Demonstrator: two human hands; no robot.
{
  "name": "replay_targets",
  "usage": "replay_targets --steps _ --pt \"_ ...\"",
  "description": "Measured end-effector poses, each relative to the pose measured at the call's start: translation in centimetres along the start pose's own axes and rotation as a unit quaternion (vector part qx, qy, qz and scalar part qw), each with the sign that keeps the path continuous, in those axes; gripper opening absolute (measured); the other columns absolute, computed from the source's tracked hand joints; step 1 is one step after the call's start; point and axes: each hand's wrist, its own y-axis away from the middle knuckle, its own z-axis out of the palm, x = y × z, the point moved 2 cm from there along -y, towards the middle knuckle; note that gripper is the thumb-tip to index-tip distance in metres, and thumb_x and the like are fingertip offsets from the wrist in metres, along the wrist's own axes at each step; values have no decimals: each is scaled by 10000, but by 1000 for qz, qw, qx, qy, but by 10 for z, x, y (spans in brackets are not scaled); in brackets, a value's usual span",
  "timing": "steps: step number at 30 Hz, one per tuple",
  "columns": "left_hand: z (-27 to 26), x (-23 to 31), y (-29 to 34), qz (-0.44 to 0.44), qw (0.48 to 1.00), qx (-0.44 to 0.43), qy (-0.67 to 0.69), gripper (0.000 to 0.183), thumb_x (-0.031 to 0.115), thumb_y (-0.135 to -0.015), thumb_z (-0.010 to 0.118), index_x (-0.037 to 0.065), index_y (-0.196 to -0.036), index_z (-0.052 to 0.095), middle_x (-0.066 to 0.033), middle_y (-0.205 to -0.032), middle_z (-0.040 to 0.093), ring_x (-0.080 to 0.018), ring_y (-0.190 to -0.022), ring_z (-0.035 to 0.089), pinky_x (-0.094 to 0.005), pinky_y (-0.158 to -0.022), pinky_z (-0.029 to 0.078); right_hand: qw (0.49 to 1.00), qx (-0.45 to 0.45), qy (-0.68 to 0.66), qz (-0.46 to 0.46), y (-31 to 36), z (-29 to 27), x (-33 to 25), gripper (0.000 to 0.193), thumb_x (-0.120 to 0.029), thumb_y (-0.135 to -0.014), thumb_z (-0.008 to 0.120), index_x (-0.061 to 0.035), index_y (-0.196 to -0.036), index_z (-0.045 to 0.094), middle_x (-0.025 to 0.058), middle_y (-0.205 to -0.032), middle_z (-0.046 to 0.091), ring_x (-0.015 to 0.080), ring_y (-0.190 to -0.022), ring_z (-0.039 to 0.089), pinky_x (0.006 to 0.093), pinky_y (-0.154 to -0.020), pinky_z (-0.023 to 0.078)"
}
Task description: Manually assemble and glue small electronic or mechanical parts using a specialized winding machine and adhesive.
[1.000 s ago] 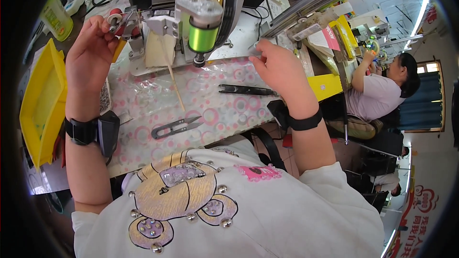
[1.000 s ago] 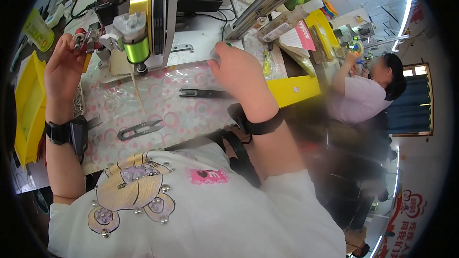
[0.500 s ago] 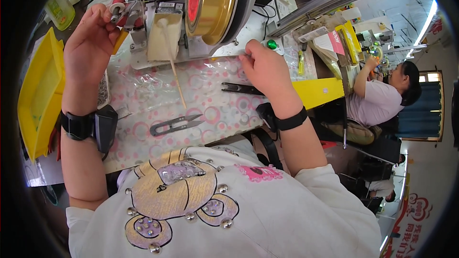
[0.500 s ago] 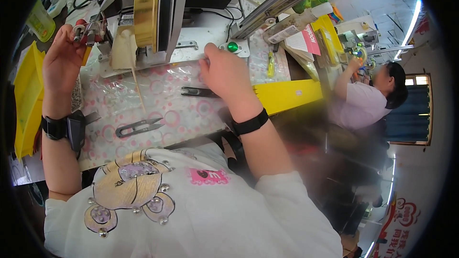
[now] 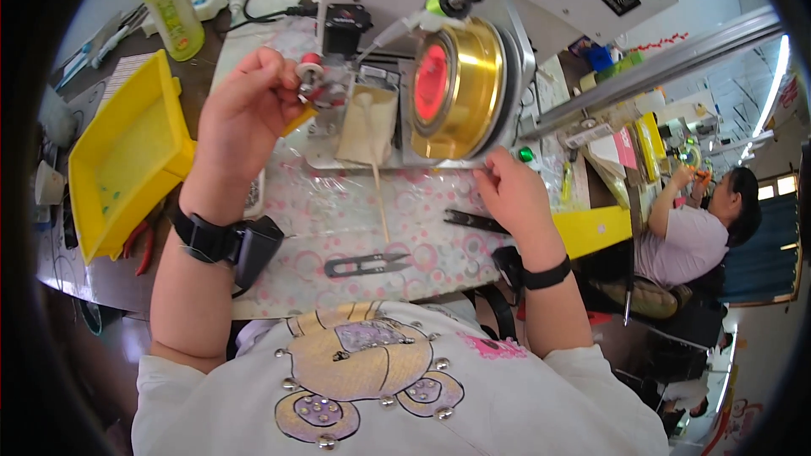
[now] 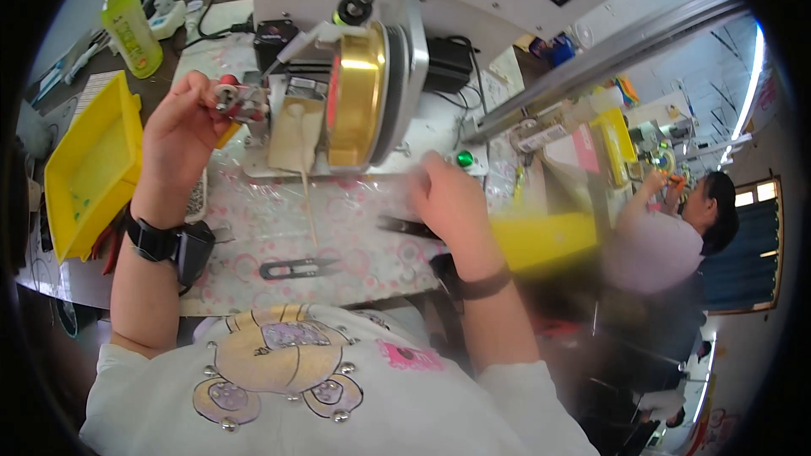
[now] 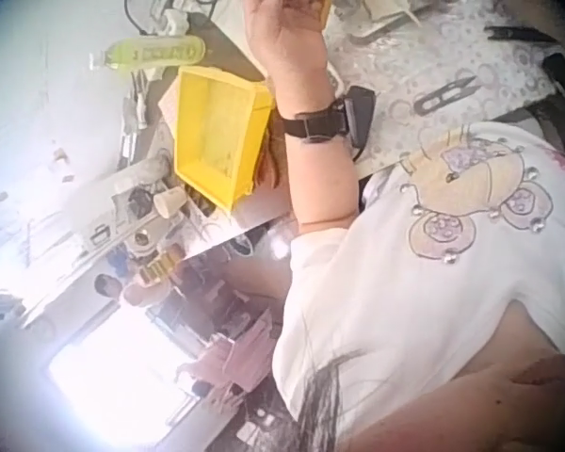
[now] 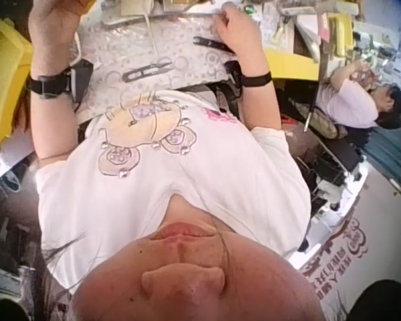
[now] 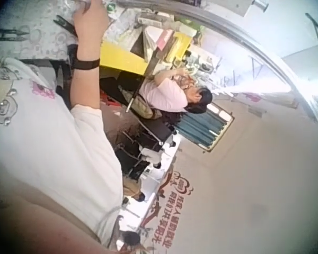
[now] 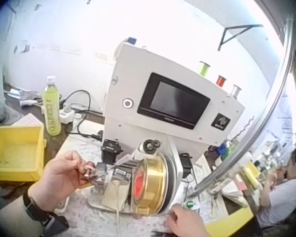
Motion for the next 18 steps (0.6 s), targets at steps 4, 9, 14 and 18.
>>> replay_targets --steps 4,9,14,18 --pt "7 6 2 15 1000 16 -15 93 168 -901 489 98 -841 482 -16 -829 538 -107 -740 481 -248 -671 407 1000 -12 0 -9 5 -10 -3 171 -179 -805 627 -49 -814 517 145 -723 589 349 -693 581 432 -590 449" --pt "9 16 3 -3 996 59 -69 100 190 -897 485 96 -916 457 -31 -832 569 -113 -711 519 -242 -640 424 998 -32 -36 -46 16 -64 -41 176 -124 -778 657 -30 -907 582 132 -758 586 318 -643 560 393 -582 445" --pt "5 20 4 -23 990 74 -116 183 186 -886 500 101 -1026 419 -17 -804 570 -96 -686 520 -218 -600 430 960 -7 -23 -279 30 -134 -120 171 -70 -681 660 -46 -847 623 105 -751 604 225 -623 574 330 -538 438" --pt "8 16 6 26 984 101 -142 197 141 -874 524 103 -1039 425 -2 -778 550 -72 -671 510 -205 -593 424 901 4 -126 -415 54 -171 -172 184 -87 -579 667 -119 -760 652 46 -769 600 158 -633 549 283 -460 383"
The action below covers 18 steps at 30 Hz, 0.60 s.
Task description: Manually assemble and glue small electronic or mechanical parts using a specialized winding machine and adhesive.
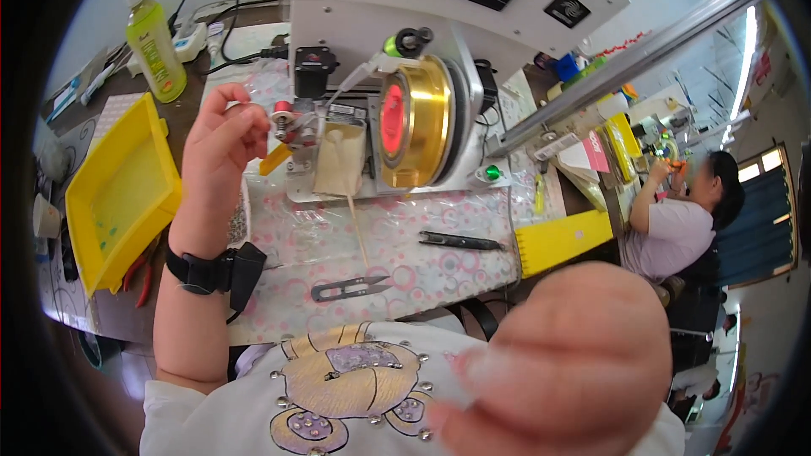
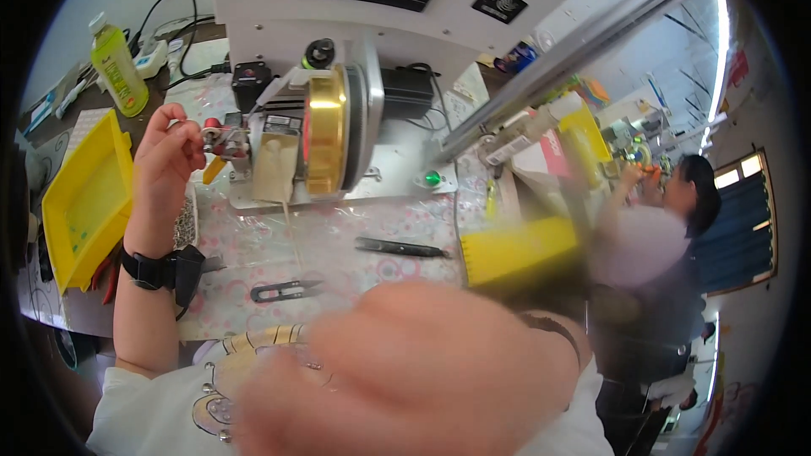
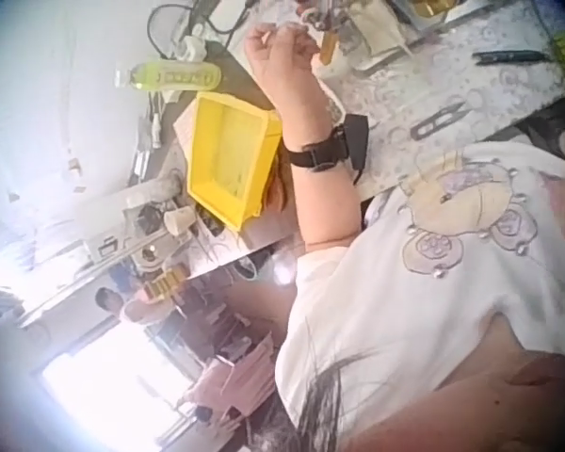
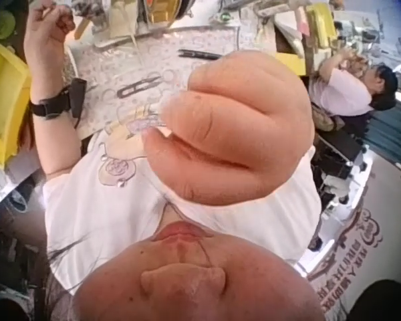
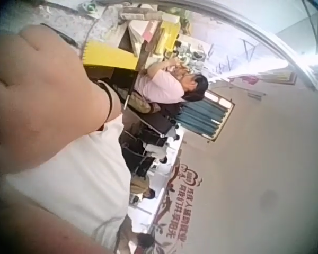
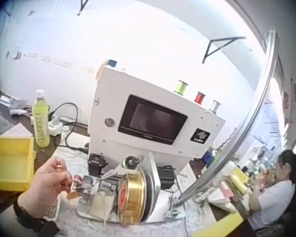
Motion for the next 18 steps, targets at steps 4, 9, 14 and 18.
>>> replay_targets --steps 4,9,14,18 --pt "-3 -2 -4 8 1000 -13 11 169 145 -872 539 102 -1013 457 3 -744 548 -68 -633 495 -202 -577 391 997 29 60 47 16 -9 -24 182 -84 -583 663 -124 -761 652 42 -773 596 158 -630 545 277 -460 383" --pt "-16 -11 -14 3 998 29 -61 226 148 -885 527 83 -1102 526 35 -796 560 -32 -692 494 -171 -609 394 981 62 147 114 35 -18 -47 179 -77 -590 655 -131 -762 653 35 -780 589 156 -625 539 268 -461 383" --pt "-8 -10 -15 53 969 -56 -234 321 182 -901 508 24 -1173 575 -11 -1032 627 -46 -815 538 -181 -673 385 967 73 208 130 40 -27 -59 178 -71 -597 648 -138 -762 653 28 -786 582 155 -620 534 259 -462 383" --pt "-5 -7 -3 98 964 -59 -241 249 58 -883 544 -4 -1115 606 -27 -991 630 -82 -801 549 -226 -703 428 972 95 204 68 24 -21 -40 179 -66 -603 642 -143 -763 653 22 -791 577 154 -615 529 251 -463 383"
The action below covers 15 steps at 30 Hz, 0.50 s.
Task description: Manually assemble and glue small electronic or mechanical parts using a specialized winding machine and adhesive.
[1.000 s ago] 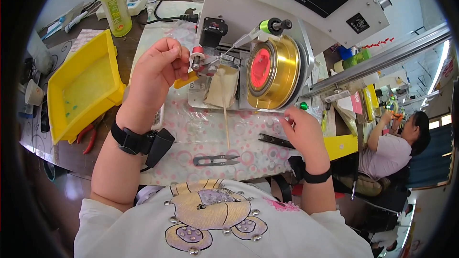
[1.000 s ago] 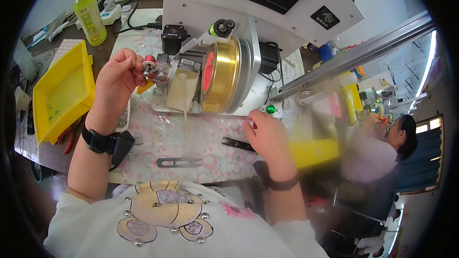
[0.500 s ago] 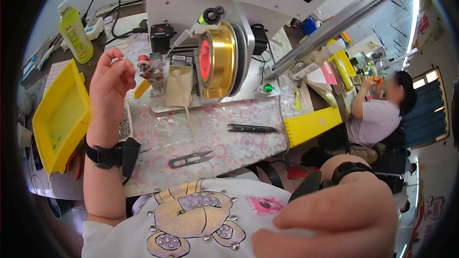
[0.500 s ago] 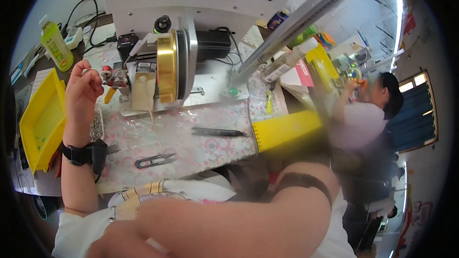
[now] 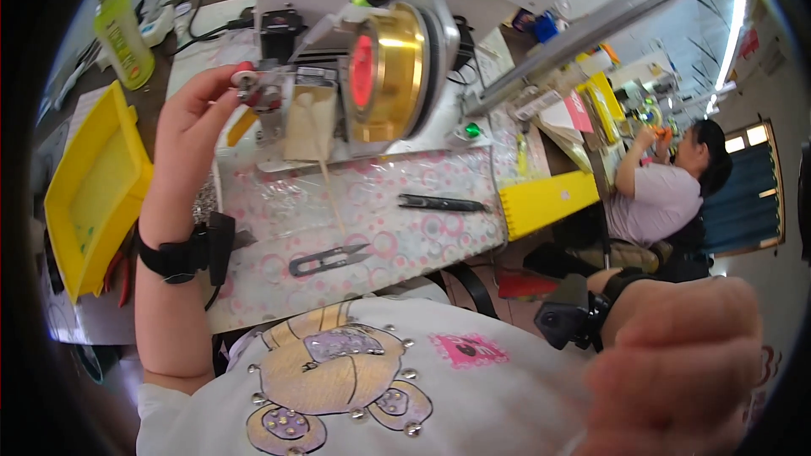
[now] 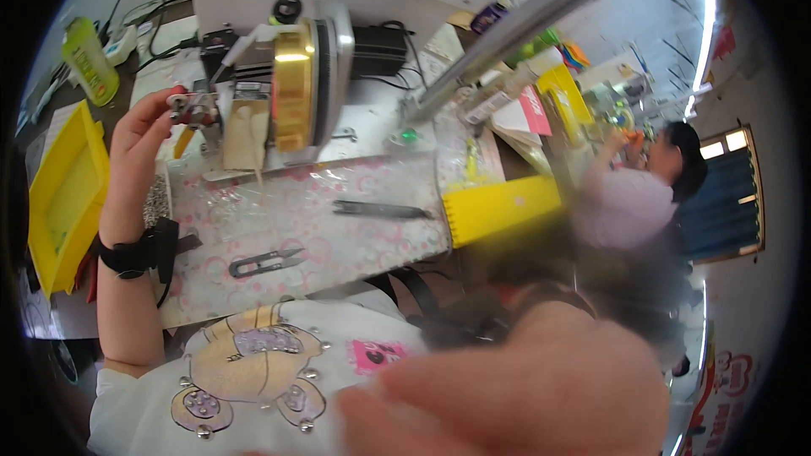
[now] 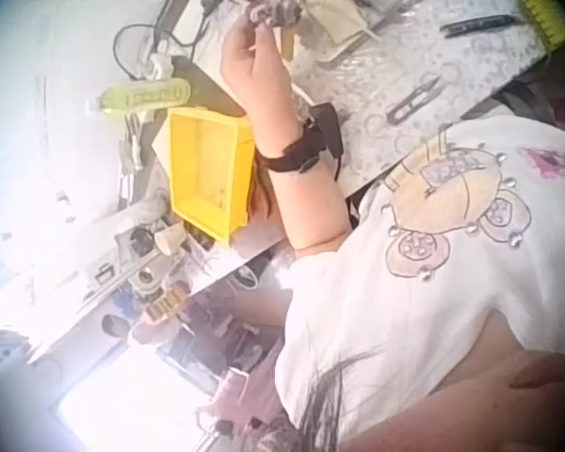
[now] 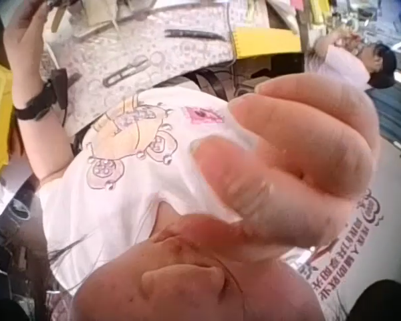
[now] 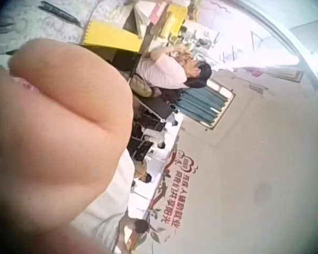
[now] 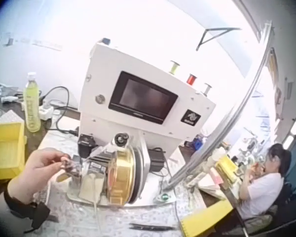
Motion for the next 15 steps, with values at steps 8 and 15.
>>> replay_targets --steps 8,15 --pt "12 31 6 21 978 41 -203 192 14 -850 565 -10 -1026 637 -88 -854 615 -153 -747 568 -257 -688 443 966 -252 17 61 65 126 91 241 -90 -720 592 -67 -955 643 85 -858 589 243 -730 565 349 -606 469" --pt "11 39 7 51 943 82 -319 110 73 -824 600 6 -898 647 -144 -800 615 -309 -742 587 -352 -654 459 939 -312 84 118 105 171 110 265 -48 -733 535 -52 -994 579 91 -843 568 258 -842 551 375 -687 465"
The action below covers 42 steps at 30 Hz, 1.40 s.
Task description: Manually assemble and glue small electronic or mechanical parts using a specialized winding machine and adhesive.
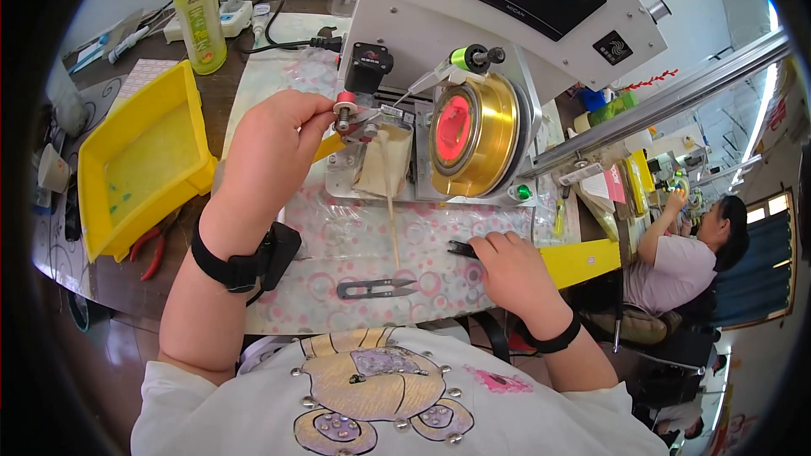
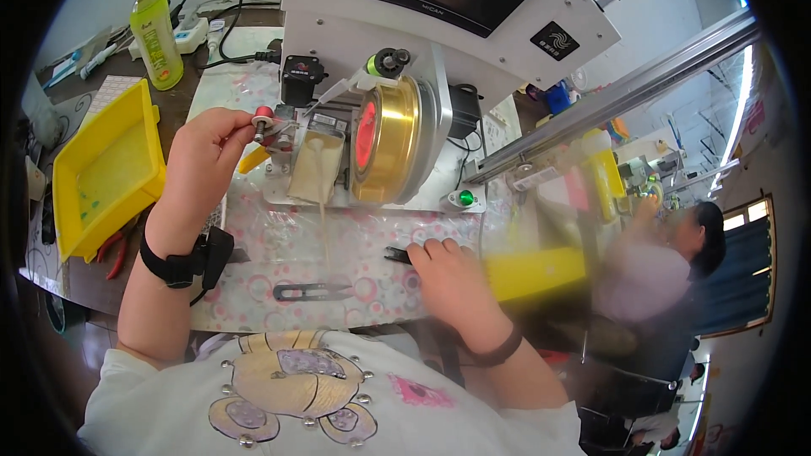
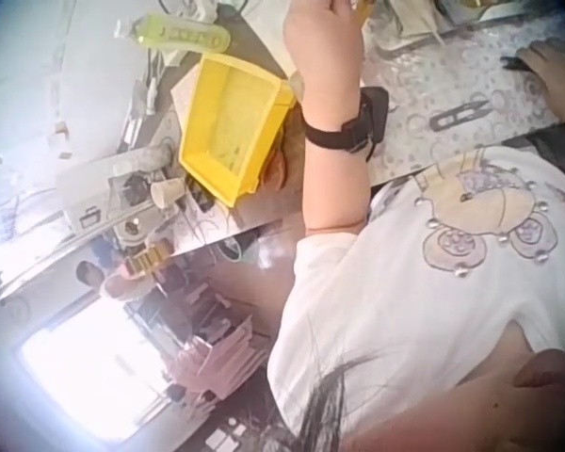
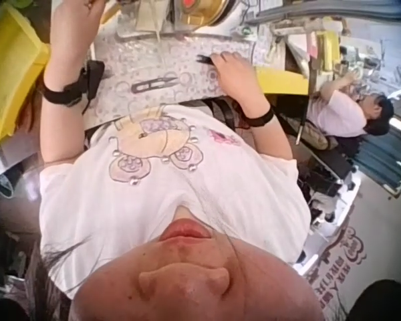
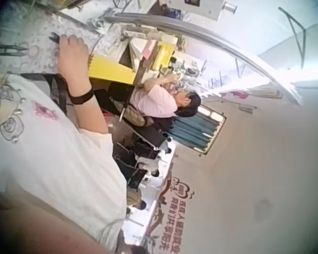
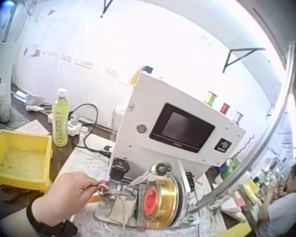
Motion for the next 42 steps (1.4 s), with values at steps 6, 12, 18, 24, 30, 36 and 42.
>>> replay_targets --steps 6,12,18,24,30,36,42 --pt "0 1 -1 76 996 22 -32 63 38 -821 604 -17 -852 614 -128 -748 587 -244 -637 535 -305 -596 426 1000 -16 11 4 -9 6 1 195 -62 -700 561 -46 -894 554 98 -826 565 270 -812 559 386 -670 463" --pt "-4 -4 -1 -41 994 -35 94 69 34 -830 583 -10 -866 622 -107 -760 597 -212 -663 553 -297 -622 438 998 -30 -20 52 -11 -3 9 217 -75 -663 606 -36 -869 548 121 -811 558 298 -786 577 415 -662 475" --pt "-10 9 5 -26 964 -74 253 45 11 -809 601 -5 -850 611 -95 -749 590 -204 -656 548 -295 -608 432 977 93 -162 104 7 -51 21 215 -20 -697 598 -31 -911 578 135 -838 574 274 -711 556 376 -654 472" --pt "11 43 16 159 986 -37 45 96 -26 -730 621 21 -810 599 -111 -718 553 -307 -691 548 -368 -599 442 792 206 -566 99 20 -109 30 171 -109 -830 551 -15 -917 439 255 -954 618 212 -641 591 272 -591 493" --pt "23 50 21 178 981 -23 70 173 -79 -697 610 16 -841 613 -113 -761 575 -296 -704 556 -352 -615 446 627 290 -723 21 0 -137 47 244 -94 -839 585 -12 -974 399 231 -1068 502 243 -660 604 301 -591 524" --pt "23 37 23 215 974 -22 69 220 17 -619 605 35 -838 619 -82 -795 578 -248 -694 554 -354 -597 452 720 194 -664 -54 -69 -158 15 314 8 -789 646 2 -969 389 217 -1049 502 215 -653 627 271 -616 562" --pt "25 35 21 201 972 -5 124 234 -66 -624 632 28 -837 617 -134 -967 629 -267 -745 580 -341 -601 454 801 196 -549 -139 -110 -160 10 234 -159 -882 515 -32 -857 320 283 -931 549 235 -619 621 278 -611 548"
